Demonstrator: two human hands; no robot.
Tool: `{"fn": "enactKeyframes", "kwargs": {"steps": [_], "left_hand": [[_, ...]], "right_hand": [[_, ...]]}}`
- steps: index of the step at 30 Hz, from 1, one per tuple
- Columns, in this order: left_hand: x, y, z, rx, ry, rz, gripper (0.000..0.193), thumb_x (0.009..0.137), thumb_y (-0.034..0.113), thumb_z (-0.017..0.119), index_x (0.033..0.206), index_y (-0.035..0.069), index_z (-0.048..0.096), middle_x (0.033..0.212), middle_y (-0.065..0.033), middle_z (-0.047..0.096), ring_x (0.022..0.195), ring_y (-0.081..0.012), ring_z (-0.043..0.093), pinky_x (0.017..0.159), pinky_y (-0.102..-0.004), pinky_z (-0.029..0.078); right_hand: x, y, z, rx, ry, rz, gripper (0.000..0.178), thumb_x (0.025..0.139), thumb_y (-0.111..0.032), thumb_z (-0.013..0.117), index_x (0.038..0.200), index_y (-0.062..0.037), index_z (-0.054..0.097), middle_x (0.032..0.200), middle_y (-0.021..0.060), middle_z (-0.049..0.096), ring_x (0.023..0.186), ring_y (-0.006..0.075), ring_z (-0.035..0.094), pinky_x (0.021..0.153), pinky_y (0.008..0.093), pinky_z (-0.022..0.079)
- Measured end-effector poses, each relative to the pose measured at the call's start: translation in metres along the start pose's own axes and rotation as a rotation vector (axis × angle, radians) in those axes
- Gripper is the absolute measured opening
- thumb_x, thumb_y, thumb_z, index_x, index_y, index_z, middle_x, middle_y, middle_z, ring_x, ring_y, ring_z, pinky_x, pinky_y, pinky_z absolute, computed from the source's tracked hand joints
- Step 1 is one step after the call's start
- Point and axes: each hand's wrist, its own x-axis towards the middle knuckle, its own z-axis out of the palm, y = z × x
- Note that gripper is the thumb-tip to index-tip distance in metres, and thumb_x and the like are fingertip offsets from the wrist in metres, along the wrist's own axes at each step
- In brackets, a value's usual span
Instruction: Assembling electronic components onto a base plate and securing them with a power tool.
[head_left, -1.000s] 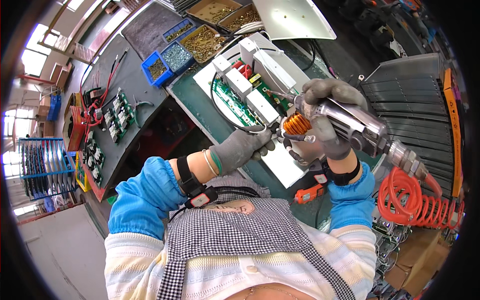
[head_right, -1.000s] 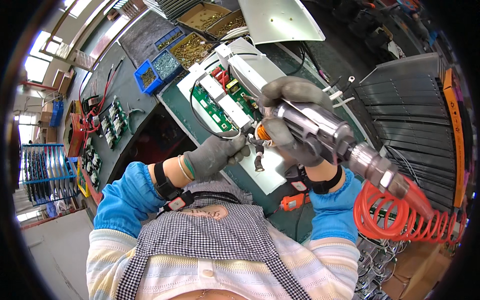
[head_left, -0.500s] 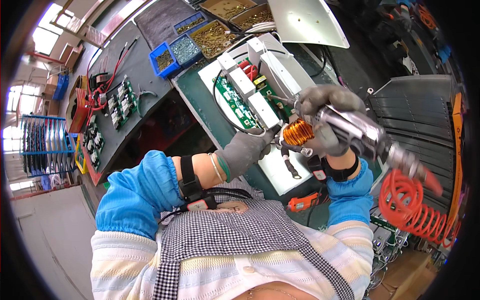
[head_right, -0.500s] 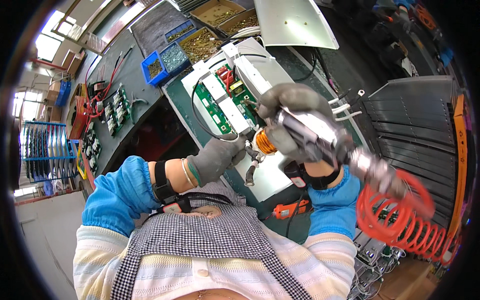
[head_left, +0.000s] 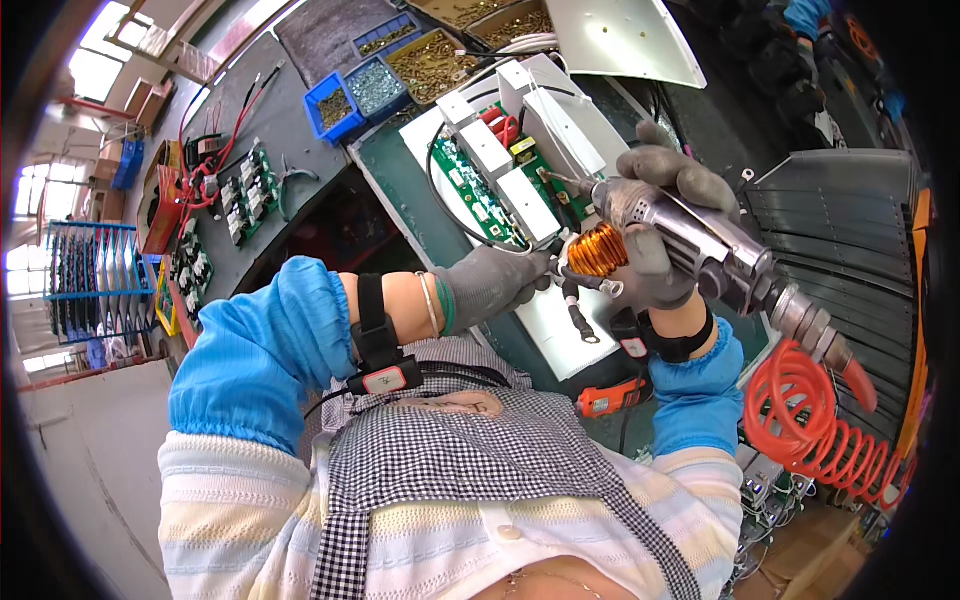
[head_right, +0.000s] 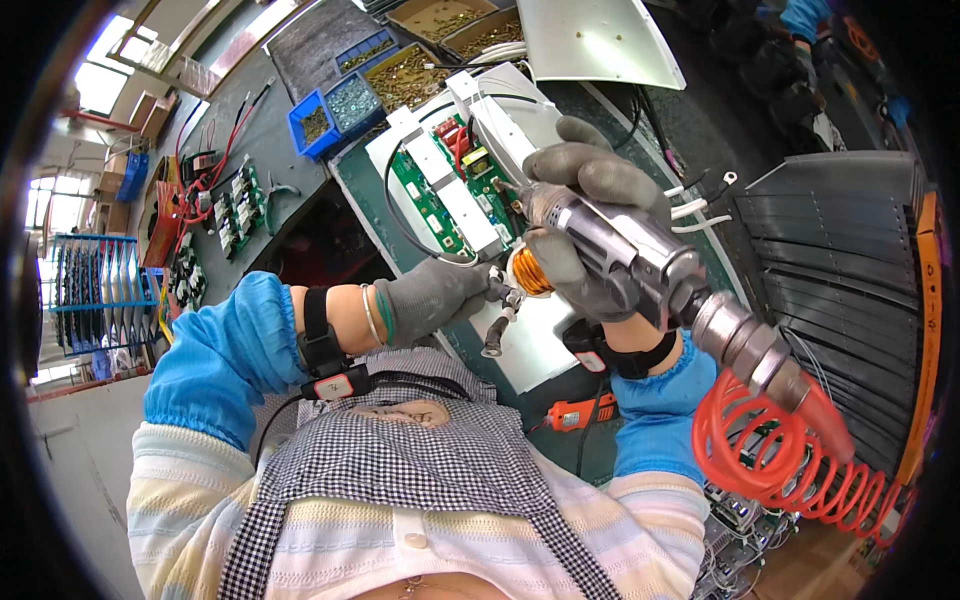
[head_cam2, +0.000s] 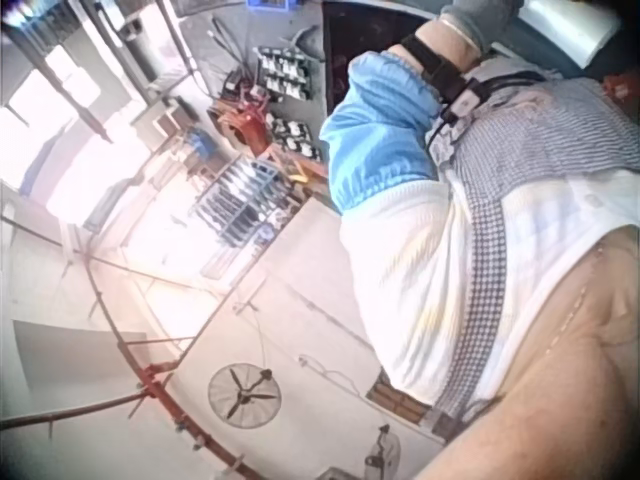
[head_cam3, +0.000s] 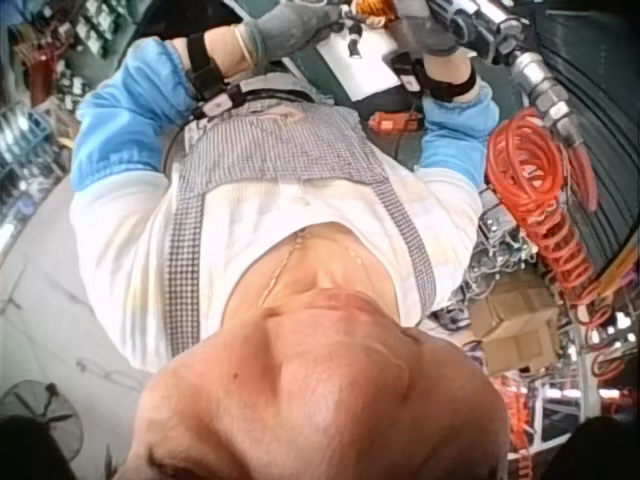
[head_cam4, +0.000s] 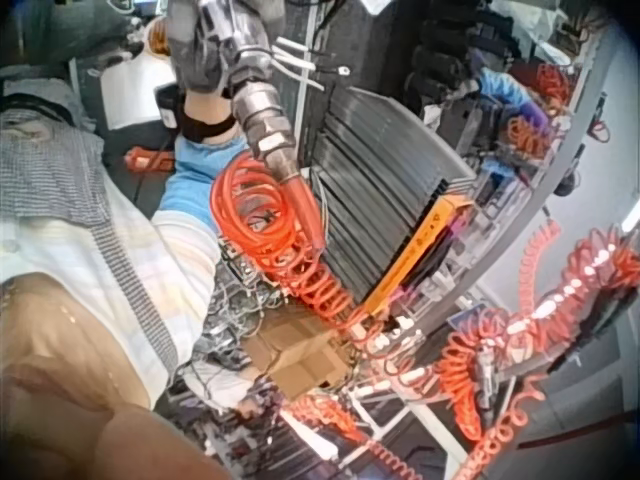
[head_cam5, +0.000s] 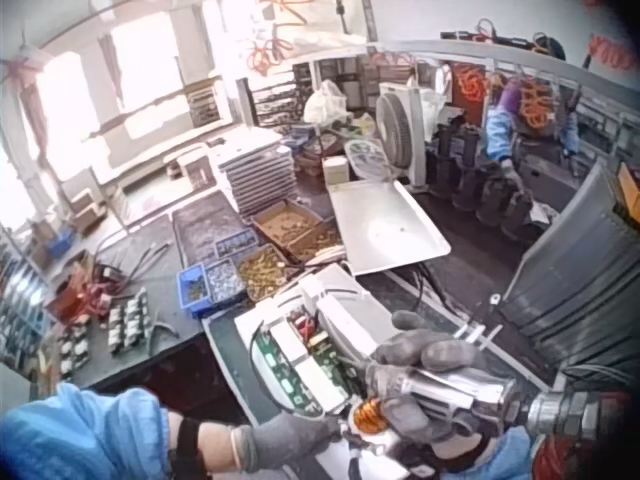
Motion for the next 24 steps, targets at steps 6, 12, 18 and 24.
{"fn": "enactKeyframes", "kwargs": {"steps": [6,12,18,24], "left_hand": [[-0.008,0.0,-0.013,-0.102,-0.064,0.043,0.017,0.092,0.019,0.05,0.08,0.009,0.054,0.067,0.0023,0.05,0.054,-0.0071,0.041,0.047,-0.025,0.035],[-0.006,0.003,-0.007,-0.29,-0.061,-0.072,0.023,0.092,0.023,0.051,0.073,0.01,0.053,0.065,0.0023,0.049,0.052,-0.007,0.038,0.046,-0.0241,0.03],[0.004,-0.003,-0.004,-0.354,-0.003,-0.154,0.018,0.091,0.025,0.059,0.096,0.008,0.057,0.079,0.0025,0.055,0.063,-0.0034,0.051,0.059,-0.0165,0.048],[-0.003,0.008,-0.006,-0.309,0.006,-0.159,0.02,0.091,0.026,0.058,0.097,0.007,0.058,0.081,0.0011,0.056,0.064,-0.0043,0.053,0.06,-0.0161,0.049]], "right_hand": [[0.008,-0.005,0.009,-0.083,-0.108,-0.05,0.057,0.079,-0.013,0.071,0.126,-0.0182,0.041,0.108,0.012,0.06,0.103,0.0273,0.059,0.106,0.0552,0.029],[0.007,-0.008,0.016,0.127,-0.064,0.173,0.053,0.079,-0.006,0.068,0.125,-0.0115,0.042,0.111,0.015,0.056,0.102,0.0248,0.059,0.1,0.0511,0.039],[0.018,-0.013,0.02,0.07,0.016,0.331,0.049,0.079,0.005,0.06,0.122,-0.0082,0.042,0.112,0.0144,0.056,0.1,0.0217,0.058,0.087,0.0361,0.05],[0.068,0.004,0.032,-0.193,0.13,0.506,0.022,0.075,-0.009,0.07,0.094,-0.002,0.062,0.086,0.0042,0.064,0.073,0.0088,0.061,0.064,0.024,0.05]]}}
